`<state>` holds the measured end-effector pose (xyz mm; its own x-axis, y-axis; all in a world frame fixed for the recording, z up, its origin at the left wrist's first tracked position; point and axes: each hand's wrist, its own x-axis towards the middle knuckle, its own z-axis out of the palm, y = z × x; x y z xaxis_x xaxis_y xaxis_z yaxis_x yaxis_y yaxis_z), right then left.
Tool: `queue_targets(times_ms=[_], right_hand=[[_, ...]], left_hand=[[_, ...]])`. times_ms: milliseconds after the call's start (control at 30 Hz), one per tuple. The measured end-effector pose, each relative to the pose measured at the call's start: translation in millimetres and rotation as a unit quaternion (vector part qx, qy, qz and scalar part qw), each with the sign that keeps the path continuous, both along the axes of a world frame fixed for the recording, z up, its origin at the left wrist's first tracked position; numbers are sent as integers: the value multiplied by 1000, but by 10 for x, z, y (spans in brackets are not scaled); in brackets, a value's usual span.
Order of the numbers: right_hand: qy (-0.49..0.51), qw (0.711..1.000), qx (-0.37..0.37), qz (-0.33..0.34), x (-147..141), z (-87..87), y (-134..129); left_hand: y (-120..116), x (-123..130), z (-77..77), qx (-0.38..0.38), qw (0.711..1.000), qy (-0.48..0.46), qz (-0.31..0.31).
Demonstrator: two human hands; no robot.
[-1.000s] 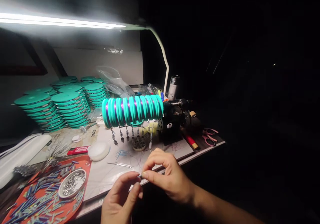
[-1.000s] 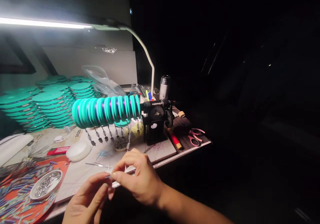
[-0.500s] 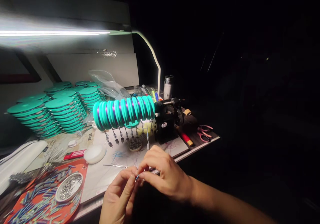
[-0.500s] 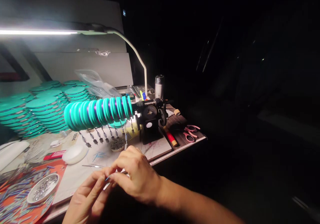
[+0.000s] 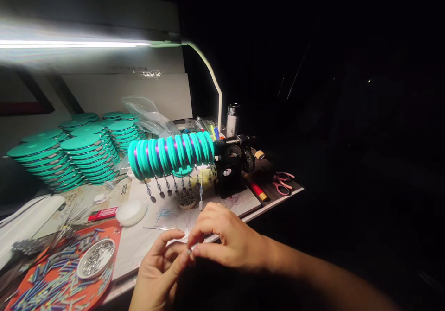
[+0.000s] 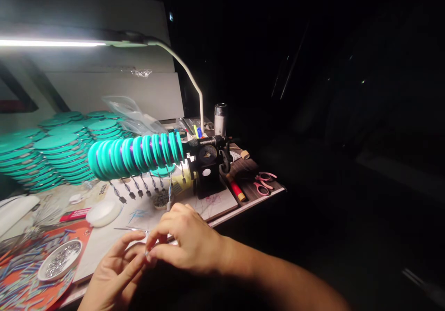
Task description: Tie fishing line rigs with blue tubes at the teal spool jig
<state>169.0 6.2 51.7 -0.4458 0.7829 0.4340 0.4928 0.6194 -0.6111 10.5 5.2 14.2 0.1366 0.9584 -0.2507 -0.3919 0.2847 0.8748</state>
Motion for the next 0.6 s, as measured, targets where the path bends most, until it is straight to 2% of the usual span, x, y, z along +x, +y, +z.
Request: queue_targets(times_ms=[233, 400, 600], right_hand=[[-4, 1000, -4, 4, 2, 30, 3], [-34, 999, 20, 10, 38, -19, 21], [-62, 997, 47, 17, 55, -74, 43]], left_hand=[[-53, 53, 70, 7, 1000, -5, 0], [-76, -32, 22, -32, 997, 42, -63], [-64, -61, 2, 22, 985, 101, -136]])
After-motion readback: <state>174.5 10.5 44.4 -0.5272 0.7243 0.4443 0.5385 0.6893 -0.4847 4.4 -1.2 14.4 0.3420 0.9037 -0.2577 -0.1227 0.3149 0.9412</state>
